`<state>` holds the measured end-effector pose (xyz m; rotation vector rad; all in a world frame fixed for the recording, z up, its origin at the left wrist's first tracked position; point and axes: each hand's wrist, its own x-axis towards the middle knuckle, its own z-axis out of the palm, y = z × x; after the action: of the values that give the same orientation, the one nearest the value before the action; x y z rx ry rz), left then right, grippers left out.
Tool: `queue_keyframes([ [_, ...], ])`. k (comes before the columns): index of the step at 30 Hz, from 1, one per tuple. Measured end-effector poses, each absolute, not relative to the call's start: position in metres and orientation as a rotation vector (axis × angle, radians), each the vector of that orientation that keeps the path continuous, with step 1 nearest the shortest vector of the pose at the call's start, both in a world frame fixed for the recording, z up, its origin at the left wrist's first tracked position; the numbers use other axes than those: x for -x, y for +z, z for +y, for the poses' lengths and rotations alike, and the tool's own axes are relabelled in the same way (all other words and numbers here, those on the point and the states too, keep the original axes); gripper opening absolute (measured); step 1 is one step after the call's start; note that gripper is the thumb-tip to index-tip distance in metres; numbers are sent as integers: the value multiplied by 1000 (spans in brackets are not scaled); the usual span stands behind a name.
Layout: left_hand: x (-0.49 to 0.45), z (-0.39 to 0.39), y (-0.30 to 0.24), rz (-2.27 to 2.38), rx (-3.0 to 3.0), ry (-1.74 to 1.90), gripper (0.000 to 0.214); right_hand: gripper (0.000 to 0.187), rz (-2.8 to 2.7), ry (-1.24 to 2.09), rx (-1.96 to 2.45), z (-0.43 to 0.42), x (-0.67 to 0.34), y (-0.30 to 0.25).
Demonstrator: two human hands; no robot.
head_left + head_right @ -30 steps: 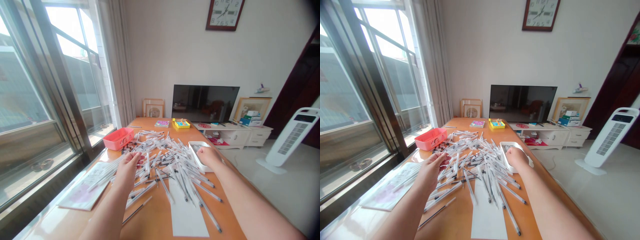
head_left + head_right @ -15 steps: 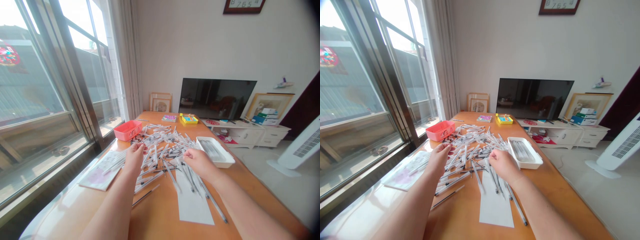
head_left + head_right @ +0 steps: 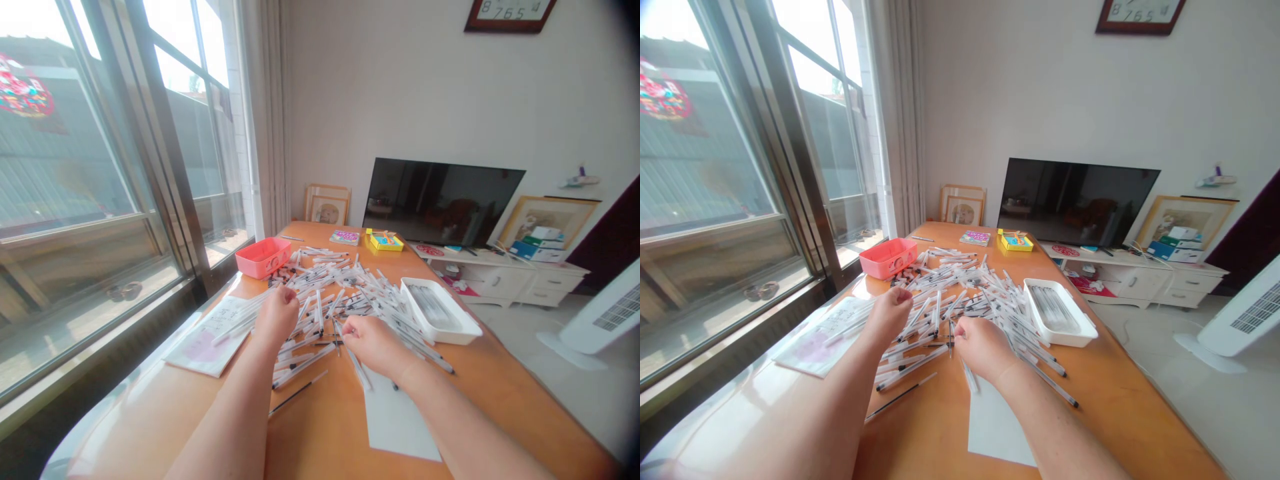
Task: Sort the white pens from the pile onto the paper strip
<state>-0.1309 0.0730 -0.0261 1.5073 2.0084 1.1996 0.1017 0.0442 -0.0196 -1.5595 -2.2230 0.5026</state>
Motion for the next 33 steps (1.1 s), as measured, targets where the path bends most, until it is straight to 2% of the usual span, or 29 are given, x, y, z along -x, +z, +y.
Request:
queue_keyframes([
  [4,129,71,-32,2202,-1867,663,27,13,-2179,480,1659,55,-108,-28],
  [7,127,70,-34,2225,-1978,518,31,12,-2157,440,1683,63,-111,-29],
  [15,129,72,-31,2248,-2003,497,30,12,-2213,350,1725,80,-105,-20],
  [24,133,69,-23,2414,-1894,663,28,24,-2330,129,1707,117,-77,-12],
  [33,121,67,-14,2284,-1979,638,26,30,-2537,69,1629,149,-44,-13],
])
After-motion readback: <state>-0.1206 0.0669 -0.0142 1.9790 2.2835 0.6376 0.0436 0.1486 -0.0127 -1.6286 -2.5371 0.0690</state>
